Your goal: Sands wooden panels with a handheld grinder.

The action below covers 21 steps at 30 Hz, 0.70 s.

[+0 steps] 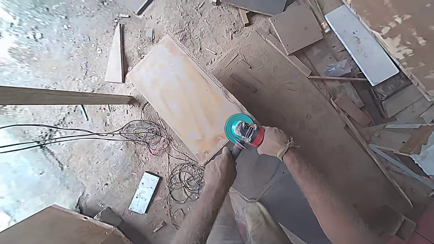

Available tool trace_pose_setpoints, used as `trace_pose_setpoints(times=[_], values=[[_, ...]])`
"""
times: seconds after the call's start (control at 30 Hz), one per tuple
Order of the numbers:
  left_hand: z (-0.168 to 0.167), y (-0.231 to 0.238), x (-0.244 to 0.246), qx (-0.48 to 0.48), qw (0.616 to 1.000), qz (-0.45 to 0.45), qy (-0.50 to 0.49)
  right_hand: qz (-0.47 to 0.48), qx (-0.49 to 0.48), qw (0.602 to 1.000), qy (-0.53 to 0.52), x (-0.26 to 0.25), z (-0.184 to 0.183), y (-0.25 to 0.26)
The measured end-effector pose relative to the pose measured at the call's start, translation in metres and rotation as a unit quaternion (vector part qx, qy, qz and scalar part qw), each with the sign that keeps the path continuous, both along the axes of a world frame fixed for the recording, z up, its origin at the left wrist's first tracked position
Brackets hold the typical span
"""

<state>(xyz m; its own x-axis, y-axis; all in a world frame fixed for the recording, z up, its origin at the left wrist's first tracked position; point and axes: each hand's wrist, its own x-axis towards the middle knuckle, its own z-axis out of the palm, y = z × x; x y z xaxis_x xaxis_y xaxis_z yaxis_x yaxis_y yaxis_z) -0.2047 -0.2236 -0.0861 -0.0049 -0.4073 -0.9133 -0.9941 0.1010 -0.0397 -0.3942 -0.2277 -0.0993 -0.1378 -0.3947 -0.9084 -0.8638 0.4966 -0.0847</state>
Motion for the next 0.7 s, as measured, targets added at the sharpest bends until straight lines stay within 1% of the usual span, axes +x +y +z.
trace_pose_setpoints(times=[0.1,0.2,0.4,0.53,0.7], values=[[-0.002,0.000,-0.008,-0.004,1.000,0.005,0.013,0.006,-0.008,1.000,0.010,-0.010,-0.001,0.000],[0.001,-0.009,-0.007,-0.005,1.000,-0.004,0.006,0.007,-0.019,1.000,-0.002,-0.008,-0.007,-0.007],[0.004,0.002,-0.011,-0.003,1.000,0.001,0.005,0.005,-0.005,1.000,-0.005,-0.011,-0.004,0.001],[0.001,-0.005,-0.009,-0.008,1.000,0.016,0.007,0.019,-0.013,1.000,-0.002,-0.009,-0.005,-0.012],[-0.004,-0.003,-0.013,0.002,1.000,0.005,0.024,0.004,-0.009,1.000,0.020,-0.014,-0.003,-0.003]])
